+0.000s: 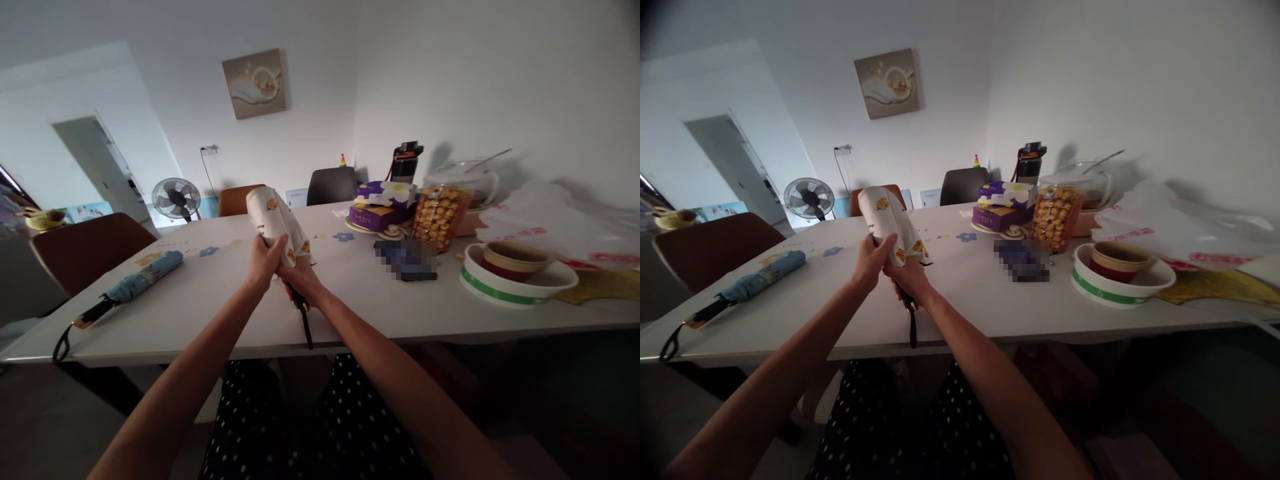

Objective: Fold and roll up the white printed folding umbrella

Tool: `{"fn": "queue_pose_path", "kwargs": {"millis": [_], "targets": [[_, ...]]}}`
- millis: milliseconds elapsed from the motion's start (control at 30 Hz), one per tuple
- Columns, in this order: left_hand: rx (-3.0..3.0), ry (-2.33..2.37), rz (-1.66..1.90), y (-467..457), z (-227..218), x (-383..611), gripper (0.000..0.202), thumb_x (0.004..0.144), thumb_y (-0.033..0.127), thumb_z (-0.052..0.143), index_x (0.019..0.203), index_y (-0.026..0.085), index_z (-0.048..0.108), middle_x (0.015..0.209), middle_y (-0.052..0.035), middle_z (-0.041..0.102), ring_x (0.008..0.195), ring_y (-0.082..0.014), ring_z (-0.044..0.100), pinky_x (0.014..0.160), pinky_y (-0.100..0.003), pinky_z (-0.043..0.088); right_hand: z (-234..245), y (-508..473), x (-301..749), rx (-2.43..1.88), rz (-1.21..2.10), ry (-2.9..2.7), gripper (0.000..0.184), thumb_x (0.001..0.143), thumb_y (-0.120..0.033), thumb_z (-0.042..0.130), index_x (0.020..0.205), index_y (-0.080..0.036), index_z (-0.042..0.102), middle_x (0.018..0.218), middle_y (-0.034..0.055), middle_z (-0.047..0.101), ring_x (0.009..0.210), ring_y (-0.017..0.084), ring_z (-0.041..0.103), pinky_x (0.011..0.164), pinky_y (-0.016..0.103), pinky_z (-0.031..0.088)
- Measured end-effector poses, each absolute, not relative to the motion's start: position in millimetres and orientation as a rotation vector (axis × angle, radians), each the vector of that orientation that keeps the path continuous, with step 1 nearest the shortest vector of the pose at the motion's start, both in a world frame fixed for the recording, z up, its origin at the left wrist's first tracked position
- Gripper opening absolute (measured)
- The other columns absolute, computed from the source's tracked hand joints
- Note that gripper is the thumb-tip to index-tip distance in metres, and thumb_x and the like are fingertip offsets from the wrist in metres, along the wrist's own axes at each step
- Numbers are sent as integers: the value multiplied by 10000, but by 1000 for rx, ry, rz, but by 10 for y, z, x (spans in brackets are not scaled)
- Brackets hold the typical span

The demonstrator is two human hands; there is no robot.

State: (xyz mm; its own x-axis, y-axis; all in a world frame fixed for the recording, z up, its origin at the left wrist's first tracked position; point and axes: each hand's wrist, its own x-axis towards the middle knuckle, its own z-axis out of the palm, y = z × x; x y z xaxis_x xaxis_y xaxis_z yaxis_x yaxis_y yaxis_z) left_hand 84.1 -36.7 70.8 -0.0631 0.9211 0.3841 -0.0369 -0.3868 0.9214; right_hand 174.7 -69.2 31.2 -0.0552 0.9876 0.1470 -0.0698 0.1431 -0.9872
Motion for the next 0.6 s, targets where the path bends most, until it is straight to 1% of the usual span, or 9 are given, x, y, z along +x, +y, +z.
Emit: {"fn": "queue_pose_path", "kwargs": {"millis": [100, 167, 267, 367, 433, 500, 533, 600], "targets": [[1311, 826, 1433, -303, 808, 942, 331, 603, 347, 733, 810, 115, 621, 715, -74, 627, 726, -219, 614, 656, -323, 488, 279, -663, 1763, -1011, 1135, -1330, 167, 720, -282, 571, 613, -203, 469, 434, -29, 473, 331, 90, 424, 305, 211, 356], [1216, 765, 1391, -241, 855, 960, 329, 575, 305, 750, 808, 105, 632, 700, -84, 641, 721, -236, 628, 666, -349, 506, 264, -650, 1774, -989, 1122, -1361, 156, 722, -274, 557, 614, -200, 471, 431, -27, 475, 328, 95, 427, 302, 217, 360], [1058, 761, 1395, -176, 863, 943, 333, 528, 201, 757, 820, 105, 629, 713, -86, 657, 730, -253, 641, 695, -385, 524, 272, -657, 1769, -985, 1152, -1351, 147, 716, -280, 573, 636, -192, 488, 452, -22, 494, 334, 103, 444, 299, 226, 376], [947, 778, 1422, -140, 825, 914, 344, 521, 161, 733, 842, 119, 616, 727, -79, 662, 731, -258, 647, 703, -415, 533, 317, -689, 1744, -1012, 1225, -1311, 131, 698, -277, 610, 687, -174, 530, 516, -8, 541, 353, 105, 472, 293, 224, 385], [919, 778, 1428, -124, 807, 896, 358, 526, 156, 719, 865, 123, 611, 733, -76, 661, 720, -255, 647, 699, -426, 537, 352, -710, 1732, -978, 1285, -1285, 176, 670, -280, 651, 770, -165, 564, 632, 15, 602, 417, 118, 539, 302, 218, 409], [906, 760, 1400, -114, 802, 882, 365, 538, 158, 706, 888, 121, 610, 742, -81, 659, 713, -255, 646, 696, -433, 540, 375, -722, 1732, -901, 1348, -1262, 279, 647, -302, 685, 866, -171, 571, 756, 30, 633, 501, 137, 600, 320, 214, 438], [896, 748, 1374, -109, 803, 875, 363, 548, 160, 699, 897, 119, 611, 747, -85, 658, 714, -255, 646, 696, -434, 542, 381, -726, 1736, -868, 1373, -1254, 311, 641, -313, 694, 888, -174, 565, 770, 27, 632, 512, 139, 608, 321, 212, 441], [877, 733, 1330, -101, 803, 863, 350, 572, 166, 685, 911, 117, 612, 762, -92, 658, 724, -251, 647, 704, -426, 545, 383, -729, 1745, -849, 1400, -1250, 301, 635, -308, 696, 857, -165, 552, 671, -2, 599, 446, 121, 571, 306, 206, 424]]}}
